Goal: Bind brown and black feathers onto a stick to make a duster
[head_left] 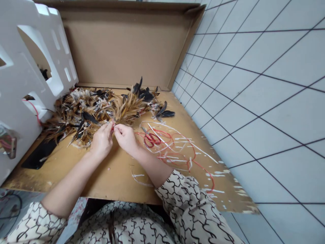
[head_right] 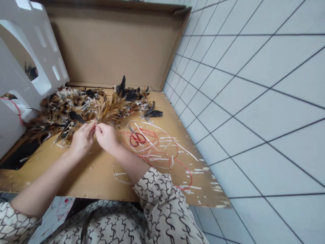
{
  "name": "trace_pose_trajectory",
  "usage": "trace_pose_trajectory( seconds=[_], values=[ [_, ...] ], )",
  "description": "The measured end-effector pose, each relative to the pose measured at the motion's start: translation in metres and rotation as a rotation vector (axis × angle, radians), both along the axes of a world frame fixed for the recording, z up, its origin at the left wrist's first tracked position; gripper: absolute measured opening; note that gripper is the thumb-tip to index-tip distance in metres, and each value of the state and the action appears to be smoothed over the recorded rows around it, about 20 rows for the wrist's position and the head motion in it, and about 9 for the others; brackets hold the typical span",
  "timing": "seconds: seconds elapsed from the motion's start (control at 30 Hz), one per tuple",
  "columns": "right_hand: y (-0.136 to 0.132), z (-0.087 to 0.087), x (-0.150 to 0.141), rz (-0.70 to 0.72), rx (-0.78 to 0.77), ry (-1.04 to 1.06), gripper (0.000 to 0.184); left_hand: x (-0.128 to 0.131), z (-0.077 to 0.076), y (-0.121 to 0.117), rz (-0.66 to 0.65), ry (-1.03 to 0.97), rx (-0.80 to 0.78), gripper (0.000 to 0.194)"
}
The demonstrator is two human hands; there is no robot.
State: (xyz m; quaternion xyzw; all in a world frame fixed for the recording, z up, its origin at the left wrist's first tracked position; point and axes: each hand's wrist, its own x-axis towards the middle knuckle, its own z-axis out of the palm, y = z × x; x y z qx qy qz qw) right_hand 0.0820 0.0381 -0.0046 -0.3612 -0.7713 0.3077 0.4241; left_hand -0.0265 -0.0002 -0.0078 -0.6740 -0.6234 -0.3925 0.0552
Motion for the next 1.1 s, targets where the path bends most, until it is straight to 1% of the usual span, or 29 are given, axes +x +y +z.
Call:
trace_pose_trajectory(
  seconds=[0.13, 0.27, 0.33, 0.4, 0.47, 0.6, 0.7, 0.8, 0.97, 1.1],
  values=[
    [0.001, 0.006, 0.003, 0.009, 0.002, -0.060, 0.023, -0.001, 0.000, 0.002, 0.026, 0.079, 0.003, 0.033],
    [0.000, 0.018, 0.011, 0.008, 0.024, -0.209, 0.022, 0.000, -0.001, 0.004, 0.059, 0.124, 0.023, 0.030],
    [0.002, 0.022, 0.015, 0.002, 0.026, -0.263, 0.020, 0.000, -0.004, 0.006, 0.072, 0.155, 0.028, 0.030],
    [0.005, 0.021, 0.017, -0.003, 0.024, -0.278, 0.019, 0.001, -0.008, 0.008, 0.082, 0.192, 0.038, 0.030],
    [0.010, 0.017, 0.017, -0.009, 0.002, -0.250, 0.018, 0.001, -0.013, 0.009, 0.093, 0.235, 0.057, 0.031],
    [0.015, 0.009, 0.014, -0.008, -0.129, -0.100, 0.017, 0.002, -0.021, 0.010, 0.090, 0.336, 0.093, 0.033],
    [0.014, 0.008, 0.011, 0.024, -0.241, 0.027, 0.015, 0.003, -0.024, 0.009, 0.084, 0.406, 0.089, 0.035],
    [0.014, 0.010, 0.008, 0.040, -0.347, 0.115, 0.014, 0.004, -0.024, 0.007, 0.075, 0.450, 0.064, 0.038],
    [0.022, 0.016, 0.007, 0.085, -0.537, 0.183, 0.010, 0.003, -0.023, 0.004, 0.041, 0.484, 0.023, 0.041],
    [0.024, 0.024, 0.009, 0.092, -0.655, 0.236, 0.011, 0.003, -0.023, 0.002, 0.019, 0.500, 0.055, 0.040]
  ],
)
